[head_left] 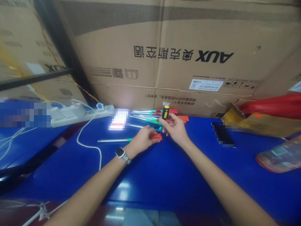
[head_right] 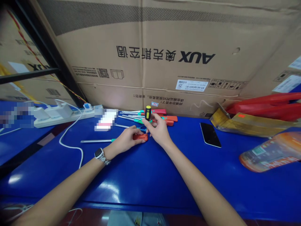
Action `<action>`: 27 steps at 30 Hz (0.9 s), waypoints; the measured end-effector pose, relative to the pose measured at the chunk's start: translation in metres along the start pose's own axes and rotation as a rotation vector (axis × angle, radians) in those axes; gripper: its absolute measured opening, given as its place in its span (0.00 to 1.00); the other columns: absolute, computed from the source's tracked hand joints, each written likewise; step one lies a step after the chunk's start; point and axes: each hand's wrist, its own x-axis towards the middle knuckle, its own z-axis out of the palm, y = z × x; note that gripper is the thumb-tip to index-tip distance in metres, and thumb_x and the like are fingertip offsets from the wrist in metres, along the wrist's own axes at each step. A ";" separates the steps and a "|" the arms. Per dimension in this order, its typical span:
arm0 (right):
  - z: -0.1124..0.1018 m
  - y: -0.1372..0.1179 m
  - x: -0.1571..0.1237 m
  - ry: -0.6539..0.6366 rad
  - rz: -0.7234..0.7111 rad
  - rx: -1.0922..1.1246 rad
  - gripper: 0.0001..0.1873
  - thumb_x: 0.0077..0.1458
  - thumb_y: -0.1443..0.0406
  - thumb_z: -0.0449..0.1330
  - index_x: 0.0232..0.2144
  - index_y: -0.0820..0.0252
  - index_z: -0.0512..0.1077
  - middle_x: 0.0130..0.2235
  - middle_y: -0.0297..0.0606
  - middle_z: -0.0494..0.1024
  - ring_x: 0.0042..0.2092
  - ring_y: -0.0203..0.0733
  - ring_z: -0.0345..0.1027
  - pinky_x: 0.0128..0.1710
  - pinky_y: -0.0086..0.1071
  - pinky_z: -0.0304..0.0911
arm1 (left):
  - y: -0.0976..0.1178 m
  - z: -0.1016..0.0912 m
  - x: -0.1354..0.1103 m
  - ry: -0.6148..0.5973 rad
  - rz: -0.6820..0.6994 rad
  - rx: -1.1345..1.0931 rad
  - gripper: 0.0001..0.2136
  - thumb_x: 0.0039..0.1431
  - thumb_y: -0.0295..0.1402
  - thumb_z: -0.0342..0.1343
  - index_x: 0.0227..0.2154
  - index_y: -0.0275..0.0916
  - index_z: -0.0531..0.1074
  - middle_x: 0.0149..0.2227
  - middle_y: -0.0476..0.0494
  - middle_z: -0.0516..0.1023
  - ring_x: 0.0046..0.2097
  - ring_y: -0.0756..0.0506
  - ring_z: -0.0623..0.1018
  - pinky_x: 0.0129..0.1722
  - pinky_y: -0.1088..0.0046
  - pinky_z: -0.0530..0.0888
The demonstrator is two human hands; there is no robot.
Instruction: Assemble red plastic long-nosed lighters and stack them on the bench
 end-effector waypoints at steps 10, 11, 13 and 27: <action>-0.003 0.006 0.004 0.076 -0.002 -0.063 0.27 0.42 0.48 0.71 0.26 0.53 0.59 0.22 0.29 0.71 0.18 0.36 0.62 0.16 0.32 0.57 | -0.002 0.002 -0.001 0.012 -0.009 -0.019 0.08 0.55 0.36 0.65 0.34 0.37 0.77 0.35 0.44 0.74 0.37 0.43 0.75 0.38 0.67 0.71; 0.000 0.009 0.003 0.117 -0.015 -0.082 0.28 0.42 0.48 0.71 0.26 0.52 0.57 0.22 0.28 0.70 0.18 0.36 0.62 0.15 0.31 0.56 | -0.002 0.002 -0.001 0.010 -0.005 -0.014 0.08 0.55 0.36 0.65 0.34 0.37 0.77 0.35 0.44 0.74 0.37 0.43 0.75 0.38 0.67 0.71; 0.004 0.012 0.002 0.188 -0.046 -0.102 0.28 0.44 0.47 0.70 0.27 0.52 0.55 0.23 0.28 0.70 0.18 0.36 0.62 0.15 0.31 0.56 | -0.002 0.002 -0.001 0.003 0.003 0.000 0.08 0.55 0.36 0.65 0.34 0.37 0.77 0.35 0.43 0.74 0.37 0.43 0.74 0.38 0.67 0.71; -0.035 0.014 -0.042 -0.203 0.095 -0.631 0.12 0.52 0.56 0.62 0.28 0.58 0.70 0.24 0.29 0.69 0.24 0.34 0.57 0.22 0.28 0.49 | -0.016 -0.043 -0.009 -0.168 0.086 0.219 0.14 0.54 0.39 0.65 0.41 0.39 0.77 0.39 0.42 0.75 0.40 0.41 0.74 0.40 0.67 0.70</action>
